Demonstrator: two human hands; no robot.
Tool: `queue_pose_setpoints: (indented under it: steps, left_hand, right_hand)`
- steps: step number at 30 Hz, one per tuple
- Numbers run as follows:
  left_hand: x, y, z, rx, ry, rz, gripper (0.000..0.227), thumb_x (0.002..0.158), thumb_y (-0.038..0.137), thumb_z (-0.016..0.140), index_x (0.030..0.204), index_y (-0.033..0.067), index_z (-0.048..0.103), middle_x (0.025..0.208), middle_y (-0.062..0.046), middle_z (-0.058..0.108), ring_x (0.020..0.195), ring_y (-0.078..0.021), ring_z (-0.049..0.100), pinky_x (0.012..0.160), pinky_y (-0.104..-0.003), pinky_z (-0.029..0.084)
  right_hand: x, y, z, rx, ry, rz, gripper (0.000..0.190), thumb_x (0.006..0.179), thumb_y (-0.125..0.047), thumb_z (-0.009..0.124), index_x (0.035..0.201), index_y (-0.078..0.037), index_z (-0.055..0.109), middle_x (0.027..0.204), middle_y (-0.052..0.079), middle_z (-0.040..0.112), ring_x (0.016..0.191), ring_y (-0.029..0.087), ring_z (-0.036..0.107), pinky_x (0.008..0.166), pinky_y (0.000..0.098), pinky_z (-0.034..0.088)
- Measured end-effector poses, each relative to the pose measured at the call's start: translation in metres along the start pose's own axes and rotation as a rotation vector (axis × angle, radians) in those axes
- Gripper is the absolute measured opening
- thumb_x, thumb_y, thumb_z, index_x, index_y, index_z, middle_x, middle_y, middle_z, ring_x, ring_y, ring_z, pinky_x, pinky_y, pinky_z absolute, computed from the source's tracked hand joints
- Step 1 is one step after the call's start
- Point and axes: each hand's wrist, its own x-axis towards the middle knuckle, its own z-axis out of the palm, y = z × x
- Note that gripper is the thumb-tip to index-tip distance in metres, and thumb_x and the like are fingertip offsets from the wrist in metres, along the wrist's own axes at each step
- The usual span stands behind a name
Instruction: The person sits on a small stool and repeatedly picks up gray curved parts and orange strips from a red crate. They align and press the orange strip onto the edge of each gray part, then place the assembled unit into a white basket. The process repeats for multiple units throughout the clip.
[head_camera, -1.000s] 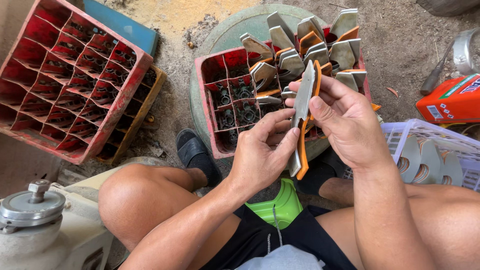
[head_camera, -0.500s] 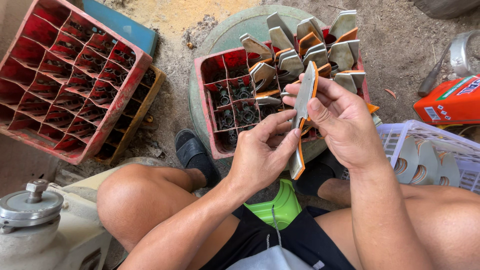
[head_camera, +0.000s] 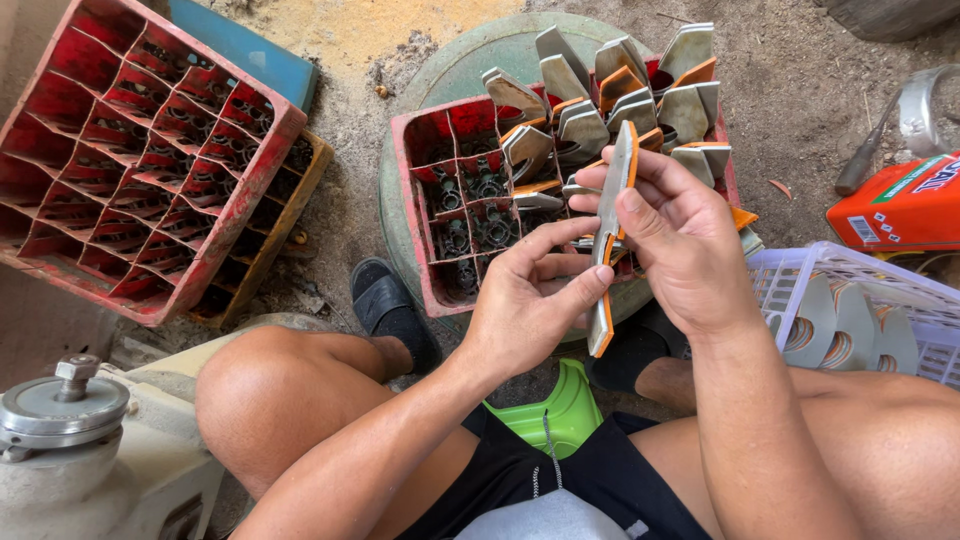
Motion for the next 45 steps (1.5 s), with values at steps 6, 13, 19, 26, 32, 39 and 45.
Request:
queue_pose_setpoints:
  steps: [6, 13, 19, 26, 32, 39, 45]
  left_hand:
    - [0.002, -0.006, -0.005, 0.020, 0.023, -0.064, 0.049, 0.094, 0.015, 0.073, 0.141, 0.0079, 0.061, 0.111, -0.014, 0.076, 0.091, -0.0130, 0.073, 0.069, -0.029, 0.065]
    - [-0.001, -0.006, -0.005, 0.002, 0.021, -0.134, 0.048, 0.095, 0.015, 0.073, 0.141, 0.0072, 0.063, 0.106, -0.013, 0.077, 0.089, -0.0142, 0.073, 0.069, -0.029, 0.064]
    - [-0.006, 0.000, -0.006, -0.094, -0.035, -0.169, 0.048, 0.095, 0.017, 0.072, 0.141, 0.0050, 0.060, 0.106, -0.012, 0.075, 0.086, -0.0177, 0.074, 0.068, -0.032, 0.064]
    - [-0.009, -0.003, -0.006, -0.033, -0.082, -0.266, 0.043, 0.100, 0.023, 0.064, 0.136, 0.0006, 0.057, 0.107, -0.012, 0.075, 0.087, -0.0166, 0.074, 0.067, -0.031, 0.064]
    - [-0.006, -0.006, -0.005, 0.027, -0.024, -0.247, 0.039, 0.099, 0.023, 0.064, 0.130, 0.0002, 0.063, 0.105, -0.009, 0.076, 0.086, -0.0125, 0.071, 0.066, -0.029, 0.062]
    - [-0.005, -0.002, -0.004, 0.032, -0.032, -0.393, 0.041, 0.094, 0.023, 0.070, 0.124, -0.0040, 0.067, 0.098, -0.011, 0.075, 0.075, -0.0144, 0.073, 0.063, -0.029, 0.064]
    - [-0.005, -0.001, -0.003, 0.027, -0.035, -0.404, 0.043, 0.093, 0.024, 0.071, 0.127, -0.0034, 0.066, 0.098, -0.009, 0.076, 0.076, -0.0131, 0.073, 0.064, -0.029, 0.063]
  right_hand:
    - [0.003, 0.004, 0.000, -0.093, -0.034, -0.020, 0.067, 0.100, -0.032, 0.071, 0.151, 0.003, 0.045, 0.135, 0.017, 0.065, 0.120, 0.025, 0.070, 0.105, 0.0387, 0.058]
    - [0.000, 0.000, -0.003, -0.070, -0.133, -0.182, 0.082, 0.091, -0.030, 0.081, 0.155, -0.008, 0.037, 0.145, 0.013, 0.058, 0.116, 0.021, 0.069, 0.099, 0.0355, 0.061]
    - [-0.002, -0.003, -0.019, -0.341, -0.160, -0.221, 0.083, 0.084, 0.004, 0.085, 0.157, -0.006, 0.046, 0.150, 0.018, 0.058, 0.121, 0.024, 0.070, 0.108, 0.0393, 0.061]
    - [0.002, -0.010, -0.012, -0.072, -0.279, -0.153, 0.089, 0.080, -0.010, 0.088, 0.154, -0.017, 0.039, 0.146, 0.018, 0.057, 0.119, 0.025, 0.069, 0.102, 0.0403, 0.060]
    - [0.012, 0.005, -0.011, 0.128, -0.164, 0.079, 0.057, 0.100, -0.019, 0.072, 0.148, 0.001, 0.049, 0.137, 0.028, 0.063, 0.113, 0.036, 0.072, 0.101, 0.0509, 0.060]
    - [0.012, 0.013, -0.025, 0.107, -0.132, 0.070, 0.051, 0.101, -0.016, 0.069, 0.145, 0.005, 0.052, 0.134, 0.025, 0.066, 0.116, 0.033, 0.072, 0.099, 0.0486, 0.062]
    - [0.011, 0.013, -0.025, 0.092, -0.152, 0.036, 0.056, 0.100, -0.020, 0.074, 0.145, 0.006, 0.053, 0.131, 0.024, 0.067, 0.112, 0.031, 0.072, 0.097, 0.0467, 0.063]
